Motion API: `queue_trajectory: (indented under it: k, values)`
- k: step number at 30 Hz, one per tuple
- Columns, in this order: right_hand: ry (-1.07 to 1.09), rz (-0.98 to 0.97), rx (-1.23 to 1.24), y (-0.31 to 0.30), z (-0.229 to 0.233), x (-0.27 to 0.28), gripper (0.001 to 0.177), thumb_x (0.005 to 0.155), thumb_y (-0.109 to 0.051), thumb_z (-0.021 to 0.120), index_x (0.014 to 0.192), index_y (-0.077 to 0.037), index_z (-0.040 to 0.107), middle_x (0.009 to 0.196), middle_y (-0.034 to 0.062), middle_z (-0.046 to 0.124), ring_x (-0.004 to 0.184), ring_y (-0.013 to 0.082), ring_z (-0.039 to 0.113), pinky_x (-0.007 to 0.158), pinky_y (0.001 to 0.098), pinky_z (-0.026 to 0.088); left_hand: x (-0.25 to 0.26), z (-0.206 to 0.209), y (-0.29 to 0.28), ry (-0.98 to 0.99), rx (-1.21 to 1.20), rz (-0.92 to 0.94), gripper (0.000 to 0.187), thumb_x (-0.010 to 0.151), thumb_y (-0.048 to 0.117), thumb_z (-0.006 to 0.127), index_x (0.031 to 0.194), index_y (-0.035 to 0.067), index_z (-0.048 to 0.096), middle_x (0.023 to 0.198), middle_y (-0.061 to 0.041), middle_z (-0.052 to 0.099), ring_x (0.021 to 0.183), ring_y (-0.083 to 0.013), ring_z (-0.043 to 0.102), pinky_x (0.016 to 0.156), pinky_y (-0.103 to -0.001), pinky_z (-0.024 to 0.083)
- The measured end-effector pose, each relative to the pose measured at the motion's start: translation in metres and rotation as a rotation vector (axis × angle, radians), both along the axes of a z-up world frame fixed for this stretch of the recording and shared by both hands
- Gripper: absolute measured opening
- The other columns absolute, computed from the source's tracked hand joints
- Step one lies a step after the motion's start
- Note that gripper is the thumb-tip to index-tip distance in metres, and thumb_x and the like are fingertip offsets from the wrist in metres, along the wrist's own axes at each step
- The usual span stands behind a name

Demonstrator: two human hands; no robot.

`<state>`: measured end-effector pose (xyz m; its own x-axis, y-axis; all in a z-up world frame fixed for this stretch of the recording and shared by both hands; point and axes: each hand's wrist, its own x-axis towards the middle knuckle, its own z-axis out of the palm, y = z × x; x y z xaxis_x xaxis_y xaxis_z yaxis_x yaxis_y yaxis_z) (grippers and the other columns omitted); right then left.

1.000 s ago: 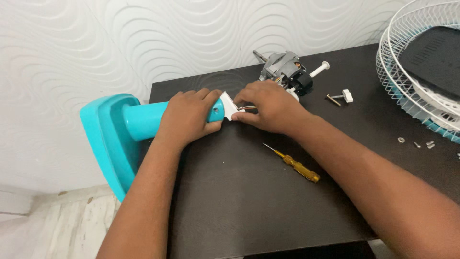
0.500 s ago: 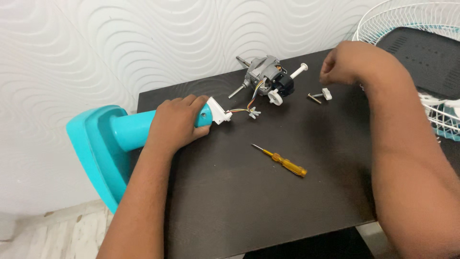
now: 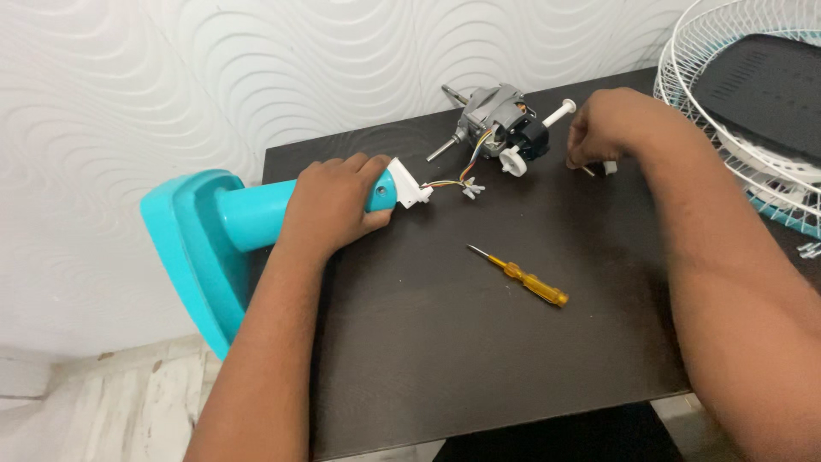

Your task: The person assembles a teal pedestal fan base by connecting internal wires, inserting a white plastic bracket, and securing it with screws using a screwdriver. The person also briefly handles a smartphone during the process.

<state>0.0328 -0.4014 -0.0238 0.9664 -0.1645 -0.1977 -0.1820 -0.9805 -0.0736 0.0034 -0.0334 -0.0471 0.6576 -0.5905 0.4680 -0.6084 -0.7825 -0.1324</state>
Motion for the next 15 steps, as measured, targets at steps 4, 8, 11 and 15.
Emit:
queue_trajectory:
  k: [4, 8, 11, 15]
  values:
    - [-0.056, 0.037, -0.034, 0.001, 0.009, -0.006, 0.018, 0.082, -0.021, 0.083, 0.1, -0.017, 0.083, 0.099, 0.0077, 0.077, 0.093, 0.0264, 0.071, 0.087, 0.0446, 0.055, 0.001, -0.001, 0.0, 0.002, -0.007, 0.0, 0.066, 0.067, 0.033, 0.085, 0.127, 0.012, 0.066, 0.1, -0.007, 0.069, 0.083, -0.0304, 0.067, 0.071, -0.045, 0.051]
    - [-0.051, 0.173, 0.111, 0.008, 0.04, -0.033, 0.012, 0.085, -0.023, 0.079, 0.091, -0.013, 0.082, 0.085, 0.0061, 0.076, 0.079, 0.0201, 0.071, 0.078, 0.0384, 0.055, 0.001, -0.001, 0.001, -0.013, -0.047, -0.028, 0.063, 0.068, 0.032, 0.084, 0.126, 0.013, 0.067, 0.099, -0.007, 0.07, 0.083, -0.0308, 0.067, 0.071, -0.045, 0.051]
    - [-0.055, 0.337, 0.32, 0.032, 0.06, -0.053, 0.015, 0.085, -0.029, 0.081, 0.091, -0.015, 0.082, 0.074, 0.0028, 0.075, 0.068, 0.0153, 0.065, 0.067, 0.0346, 0.051, 0.001, -0.001, 0.0, -0.005, -0.051, -0.028, 0.061, 0.068, 0.031, 0.083, 0.124, 0.012, 0.067, 0.098, -0.008, 0.07, 0.082, -0.0315, 0.067, 0.071, -0.046, 0.052]
    - [-0.207, 0.541, 0.813, 0.104, 0.036, -0.063, 0.019, 0.082, -0.018, 0.081, 0.1, -0.013, 0.081, 0.076, -0.0022, 0.076, 0.067, 0.006, 0.063, 0.061, 0.0226, 0.05, 0.0, 0.0, 0.0, 0.009, -0.051, -0.015, 0.058, 0.069, 0.031, 0.082, 0.123, 0.012, 0.068, 0.097, -0.008, 0.07, 0.082, -0.0316, 0.068, 0.071, -0.046, 0.052]
